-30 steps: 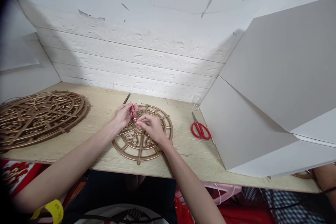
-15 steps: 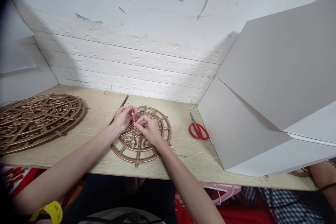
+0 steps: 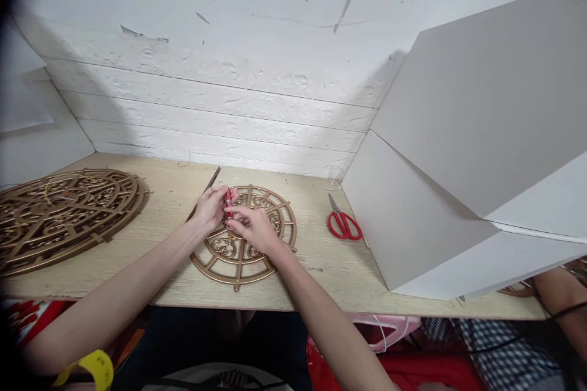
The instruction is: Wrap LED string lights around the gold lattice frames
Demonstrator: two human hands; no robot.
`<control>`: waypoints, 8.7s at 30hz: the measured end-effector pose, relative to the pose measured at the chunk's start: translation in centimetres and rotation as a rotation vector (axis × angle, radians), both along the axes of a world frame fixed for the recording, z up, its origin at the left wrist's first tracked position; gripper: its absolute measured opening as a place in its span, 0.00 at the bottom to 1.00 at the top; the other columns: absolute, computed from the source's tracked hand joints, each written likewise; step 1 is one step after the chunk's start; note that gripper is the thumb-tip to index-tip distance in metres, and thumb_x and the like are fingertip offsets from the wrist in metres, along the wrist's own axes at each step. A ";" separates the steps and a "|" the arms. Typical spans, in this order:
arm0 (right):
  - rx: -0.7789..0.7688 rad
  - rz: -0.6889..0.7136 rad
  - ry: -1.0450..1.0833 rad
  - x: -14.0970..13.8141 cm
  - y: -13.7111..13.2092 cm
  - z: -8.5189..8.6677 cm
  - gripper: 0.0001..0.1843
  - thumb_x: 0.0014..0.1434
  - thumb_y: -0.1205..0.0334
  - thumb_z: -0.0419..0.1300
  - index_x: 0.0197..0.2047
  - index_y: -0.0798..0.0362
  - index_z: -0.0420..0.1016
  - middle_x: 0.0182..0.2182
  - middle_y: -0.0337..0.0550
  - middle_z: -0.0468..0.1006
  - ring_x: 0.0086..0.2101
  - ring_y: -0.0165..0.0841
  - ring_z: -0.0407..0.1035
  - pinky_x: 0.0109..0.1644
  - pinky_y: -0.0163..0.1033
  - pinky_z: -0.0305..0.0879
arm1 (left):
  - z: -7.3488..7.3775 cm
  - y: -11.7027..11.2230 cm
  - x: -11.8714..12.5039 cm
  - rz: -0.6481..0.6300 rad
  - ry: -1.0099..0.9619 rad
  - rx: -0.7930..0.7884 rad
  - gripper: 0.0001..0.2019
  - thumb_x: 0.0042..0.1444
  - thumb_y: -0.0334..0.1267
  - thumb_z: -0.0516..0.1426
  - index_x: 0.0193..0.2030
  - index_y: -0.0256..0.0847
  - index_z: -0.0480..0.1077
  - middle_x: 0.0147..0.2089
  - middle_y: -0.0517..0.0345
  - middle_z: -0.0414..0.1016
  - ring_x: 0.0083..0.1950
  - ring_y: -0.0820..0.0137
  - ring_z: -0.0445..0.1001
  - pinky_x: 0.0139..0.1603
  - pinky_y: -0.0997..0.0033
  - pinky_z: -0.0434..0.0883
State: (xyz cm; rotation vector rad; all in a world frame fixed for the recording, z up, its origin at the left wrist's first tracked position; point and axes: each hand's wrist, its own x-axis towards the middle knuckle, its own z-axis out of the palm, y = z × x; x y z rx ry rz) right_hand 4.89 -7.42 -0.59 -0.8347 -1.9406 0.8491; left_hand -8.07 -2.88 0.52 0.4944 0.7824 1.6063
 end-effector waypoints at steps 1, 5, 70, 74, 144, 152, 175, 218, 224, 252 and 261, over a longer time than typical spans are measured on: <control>0.001 0.001 -0.004 0.0 0.0 0.0 0.17 0.57 0.61 0.60 0.50 0.51 0.74 0.34 0.42 0.81 0.34 0.34 0.76 0.42 0.41 0.72 | 0.0 0.0 0.0 -0.005 0.003 0.002 0.10 0.46 0.26 0.60 0.29 0.38 0.61 0.24 0.57 0.73 0.24 0.73 0.73 0.29 0.73 0.71; 0.053 -0.010 -0.053 0.1 0.0 0.1 0.16 0.58 0.61 0.59 0.50 0.50 0.75 0.36 0.43 0.81 0.35 0.34 0.76 0.43 0.40 0.71 | 0.0 -0.2 0.1 -0.041 0.033 0.001 0.09 0.46 0.27 0.60 0.29 0.38 0.61 0.24 0.57 0.73 0.23 0.73 0.72 0.26 0.74 0.69; 0.313 -0.065 -0.564 1.8 1.0 -0.1 0.11 0.59 0.61 0.60 0.45 0.51 0.76 0.38 0.44 0.72 0.41 0.37 0.63 0.47 0.44 0.58 | -0.2 1.2 -1.9 0.002 0.061 -0.037 0.05 0.51 0.28 0.58 0.31 0.37 0.64 0.31 0.50 0.78 0.25 0.73 0.72 0.25 0.75 0.68; 0.341 -0.064 -0.520 1.8 1.1 0.0 0.05 0.57 0.61 0.63 0.36 0.51 0.78 0.35 0.43 0.71 0.40 0.36 0.63 0.46 0.44 0.56 | -0.1 1.1 -1.9 -0.006 0.056 -0.026 0.07 0.49 0.29 0.59 0.30 0.38 0.63 0.31 0.50 0.78 0.25 0.73 0.72 0.24 0.76 0.68; 0.087 0.098 -0.471 5.2 1.3 1.2 0.15 0.55 0.78 0.55 0.35 0.51 0.79 0.35 0.43 0.66 0.33 0.30 0.63 0.36 0.36 0.62 | 0.9 0.5 -2.0 -0.023 0.087 -0.019 0.10 0.46 0.29 0.61 0.28 0.39 0.60 0.28 0.55 0.76 0.21 0.76 0.68 0.19 0.79 0.63; 0.118 0.055 -0.516 5.0 1.2 1.3 0.16 0.51 0.81 0.55 0.32 0.53 0.79 0.35 0.43 0.67 0.31 0.29 0.64 0.35 0.35 0.62 | 1.1 0.4 -1.9 -0.006 0.114 -0.027 0.08 0.50 0.28 0.57 0.28 0.39 0.60 0.28 0.55 0.76 0.21 0.75 0.68 0.19 0.77 0.63; 0.062 0.113 -0.479 5.3 1.1 1.6 0.20 0.48 0.81 0.55 0.37 0.50 0.80 0.35 0.41 0.68 0.29 0.27 0.62 0.33 0.34 0.60 | 1.0 0.5 -2.0 -0.006 0.122 -0.033 0.08 0.48 0.28 0.59 0.29 0.39 0.61 0.29 0.54 0.76 0.23 0.74 0.69 0.22 0.76 0.65; -0.307 -0.085 0.764 5.6 0.7 3.9 0.07 0.47 0.60 0.68 0.31 0.52 0.79 0.34 0.41 0.75 0.27 0.24 0.64 0.27 0.30 0.62 | 0.8 0.6 -2.0 -0.017 0.098 -0.030 0.08 0.49 0.28 0.58 0.29 0.39 0.61 0.27 0.56 0.75 0.21 0.75 0.69 0.19 0.78 0.64; -0.355 -0.098 0.842 5.7 0.8 4.1 0.10 0.45 0.60 0.70 0.32 0.53 0.77 0.28 0.38 0.75 0.24 0.21 0.63 0.25 0.26 0.61 | 0.8 0.6 -2.0 -0.012 0.108 -0.023 0.07 0.49 0.28 0.58 0.29 0.39 0.61 0.28 0.56 0.75 0.21 0.75 0.69 0.19 0.78 0.64; -0.219 -0.142 0.406 2.9 -0.1 2.7 0.10 0.52 0.54 0.65 0.32 0.53 0.75 0.19 0.35 0.69 0.18 0.24 0.61 0.18 0.30 0.55 | 0.3 0.8 -1.7 -0.026 0.082 0.006 0.06 0.50 0.29 0.59 0.30 0.37 0.63 0.28 0.55 0.76 0.24 0.75 0.72 0.26 0.76 0.70; -0.217 -0.060 0.173 1.4 -0.2 1.2 0.12 0.54 0.51 0.62 0.34 0.52 0.74 0.21 0.37 0.70 0.20 0.27 0.63 0.24 0.33 0.60 | 0.7 0.4 -1.0 -0.021 0.085 0.086 0.10 0.48 0.28 0.61 0.29 0.38 0.60 0.27 0.56 0.75 0.30 0.71 0.76 0.33 0.71 0.72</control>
